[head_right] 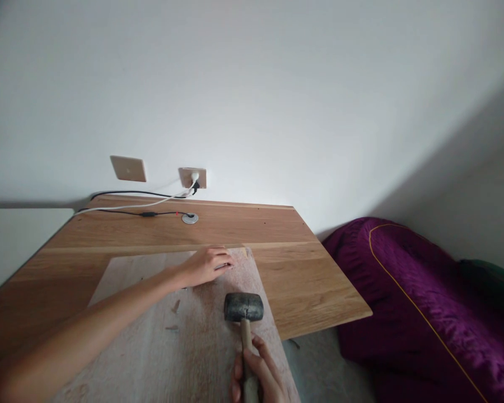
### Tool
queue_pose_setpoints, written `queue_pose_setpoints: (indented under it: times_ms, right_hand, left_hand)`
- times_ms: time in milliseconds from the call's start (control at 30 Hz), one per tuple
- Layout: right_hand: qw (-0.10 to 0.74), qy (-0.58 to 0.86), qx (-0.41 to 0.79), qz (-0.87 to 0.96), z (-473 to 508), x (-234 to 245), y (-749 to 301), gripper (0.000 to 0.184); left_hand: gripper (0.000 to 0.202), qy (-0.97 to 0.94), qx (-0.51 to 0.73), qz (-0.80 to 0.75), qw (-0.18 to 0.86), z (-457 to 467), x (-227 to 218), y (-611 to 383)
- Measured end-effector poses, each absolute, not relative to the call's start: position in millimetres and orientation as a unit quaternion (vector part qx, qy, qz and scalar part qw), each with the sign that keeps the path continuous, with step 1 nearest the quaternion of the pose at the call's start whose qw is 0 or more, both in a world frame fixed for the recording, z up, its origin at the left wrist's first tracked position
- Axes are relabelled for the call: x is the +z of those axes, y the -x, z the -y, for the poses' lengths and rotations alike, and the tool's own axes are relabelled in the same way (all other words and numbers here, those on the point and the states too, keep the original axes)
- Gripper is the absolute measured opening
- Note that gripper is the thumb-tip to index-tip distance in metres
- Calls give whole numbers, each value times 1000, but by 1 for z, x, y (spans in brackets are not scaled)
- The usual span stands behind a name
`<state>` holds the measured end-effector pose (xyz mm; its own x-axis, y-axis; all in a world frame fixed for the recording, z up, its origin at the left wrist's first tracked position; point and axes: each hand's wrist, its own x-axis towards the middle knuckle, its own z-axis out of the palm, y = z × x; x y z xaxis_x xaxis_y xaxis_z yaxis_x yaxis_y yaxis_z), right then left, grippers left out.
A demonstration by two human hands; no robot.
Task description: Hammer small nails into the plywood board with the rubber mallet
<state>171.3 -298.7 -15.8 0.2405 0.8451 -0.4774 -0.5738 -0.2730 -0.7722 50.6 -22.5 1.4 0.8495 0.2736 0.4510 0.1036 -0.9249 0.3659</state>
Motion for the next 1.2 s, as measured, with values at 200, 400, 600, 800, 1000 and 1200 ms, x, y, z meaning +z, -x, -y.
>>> queue_pose_setpoints:
  times_ms: [200, 400, 600, 800, 1000, 1200]
  right_hand:
    - [553, 482, 661, 157, 295, -10, -181, 55]
    - [539, 478, 674, 162, 288, 12, -183, 54]
    - [531, 459, 695, 155, 277, 11, -181, 49]
    - [567, 439, 683, 140, 273, 1, -175, 51]
    - [586, 461, 653, 133, 277, -6, -171, 49]
    - [598, 465, 641, 125, 276, -14, -170, 50]
  left_hand:
    - [15, -939, 264, -119, 186, 26, -1, -54]
    - [15, -926, 270, -122, 233, 28, -3, -58]
    - [14, -925, 275, -134, 227, 28, -2, -57]
    - [17, -937, 257, -112, 207, 28, -4, -54]
    - [24, -935, 261, -118, 208, 30, -3, -53]
    - [34, -936, 257, -127, 207, 31, 0, -52]
